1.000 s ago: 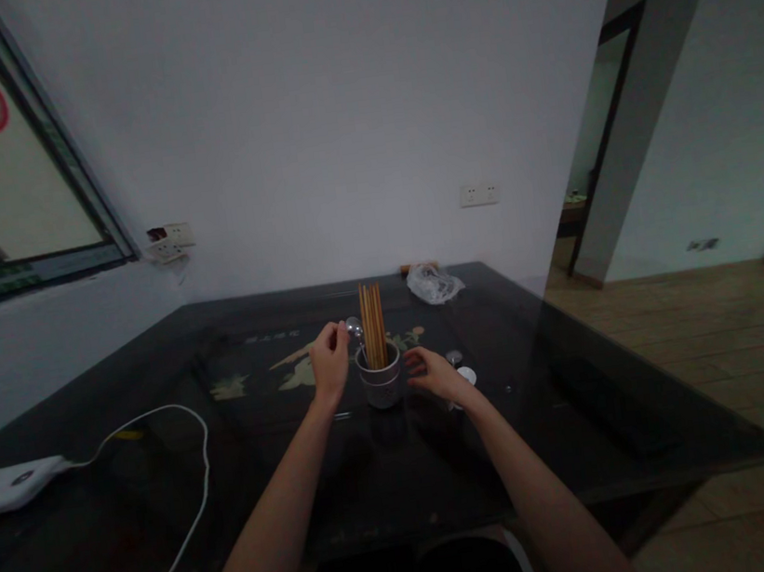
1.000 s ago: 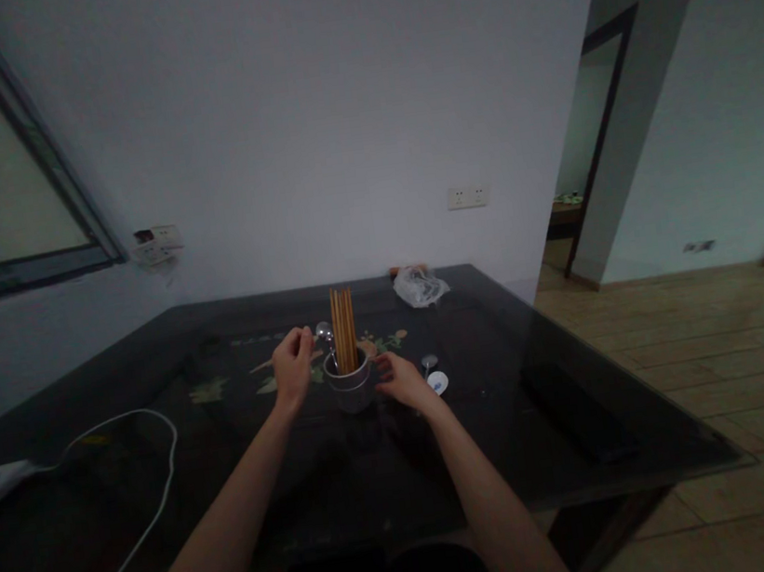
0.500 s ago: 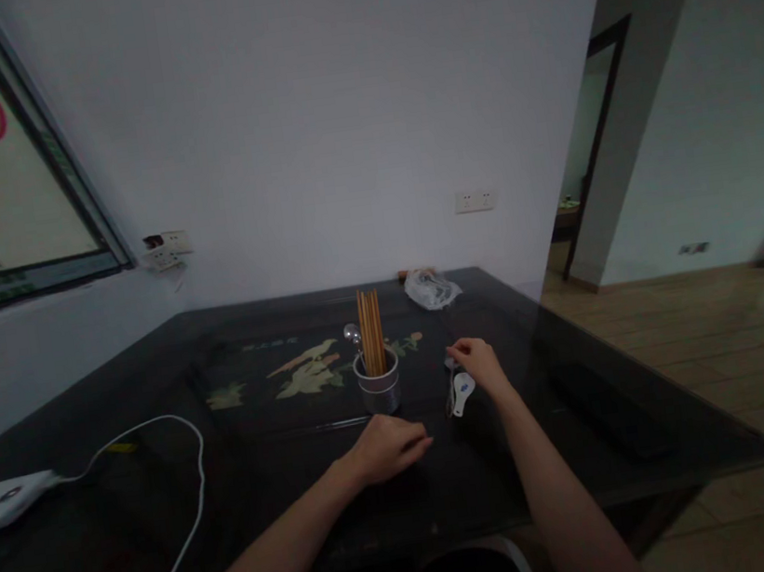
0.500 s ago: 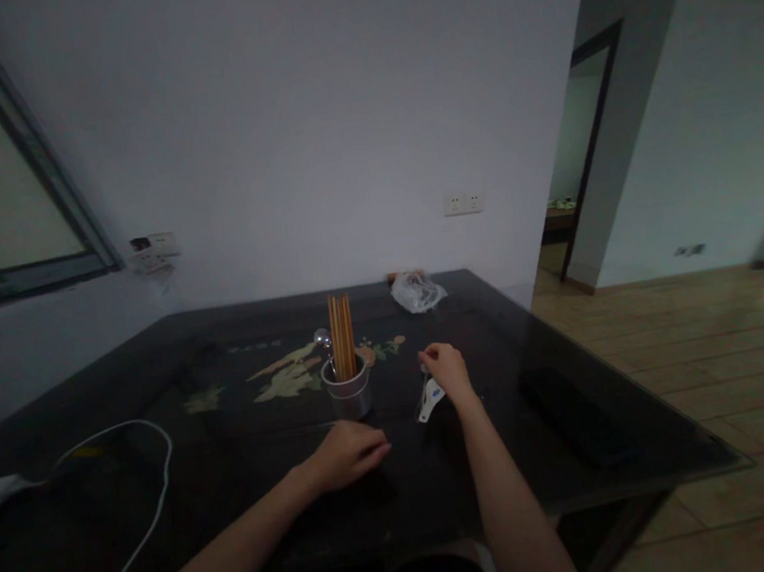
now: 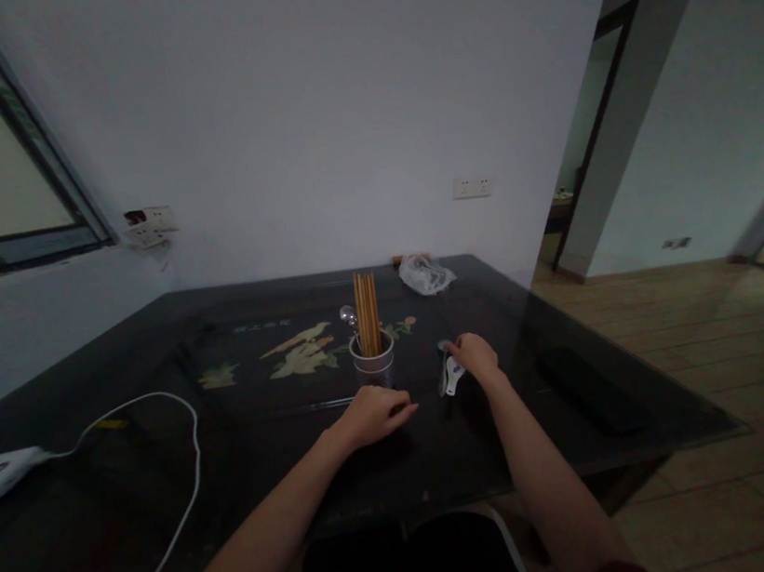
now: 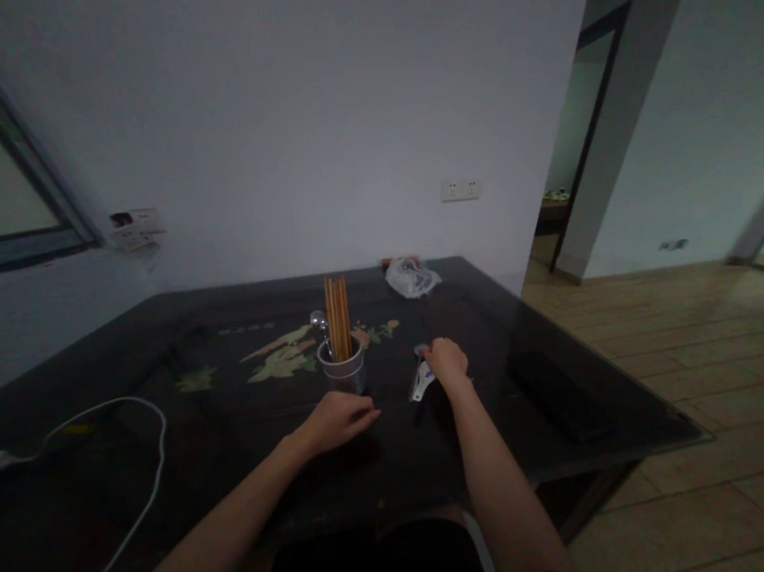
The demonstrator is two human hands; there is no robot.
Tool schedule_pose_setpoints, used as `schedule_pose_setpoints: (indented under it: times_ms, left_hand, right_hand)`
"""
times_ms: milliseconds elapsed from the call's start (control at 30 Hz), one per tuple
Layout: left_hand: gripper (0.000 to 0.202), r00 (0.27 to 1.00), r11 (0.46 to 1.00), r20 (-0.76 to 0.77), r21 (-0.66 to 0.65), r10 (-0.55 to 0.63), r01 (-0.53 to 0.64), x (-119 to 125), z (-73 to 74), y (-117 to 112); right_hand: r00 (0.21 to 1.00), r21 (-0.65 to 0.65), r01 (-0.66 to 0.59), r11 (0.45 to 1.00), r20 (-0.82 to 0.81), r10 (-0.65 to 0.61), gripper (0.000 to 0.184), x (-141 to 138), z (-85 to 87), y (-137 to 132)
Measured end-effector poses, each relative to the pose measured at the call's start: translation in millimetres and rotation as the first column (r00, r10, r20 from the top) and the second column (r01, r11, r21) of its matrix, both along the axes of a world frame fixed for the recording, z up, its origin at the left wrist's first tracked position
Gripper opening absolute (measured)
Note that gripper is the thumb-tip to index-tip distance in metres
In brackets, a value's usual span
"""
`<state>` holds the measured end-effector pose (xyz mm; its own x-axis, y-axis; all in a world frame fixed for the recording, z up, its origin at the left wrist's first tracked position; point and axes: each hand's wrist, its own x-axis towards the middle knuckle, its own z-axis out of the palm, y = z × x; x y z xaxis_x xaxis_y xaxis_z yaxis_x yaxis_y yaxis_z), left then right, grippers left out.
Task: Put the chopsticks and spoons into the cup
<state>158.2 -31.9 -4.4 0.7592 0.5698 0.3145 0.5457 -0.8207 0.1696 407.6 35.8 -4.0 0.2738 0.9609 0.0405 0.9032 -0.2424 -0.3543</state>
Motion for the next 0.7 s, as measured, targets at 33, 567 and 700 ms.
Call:
schedule_pose_setpoints:
  times_ms: [33,567,700]
  left_hand:
    - [0.027,1.0,1.0,-0.008,0.002,-0.009,0.009,1.1,-0.7,-0.5]
    - [0.026,1.0,0.998,-0.025,0.063,-0.001,0.003,1.6,2.1,-2.5]
    - [0.026,0.999,0.997,0.037,0.074,-0.012,0.009,-0.1,3.9,-3.0]
  right_hand:
    - [1.0,0.0,-0.004,1.0,0.023,0.004,0.04,-2.8,-1.8,0.3]
    - [0.992,-0.005,-0.02,1.0,0.121,0.02,0.03,-24.9,-12.7,4.5]
    - [0.997,0.049,-0.03,0.998,0.067,0.027,0.026,-23.8,-11.8,7.0]
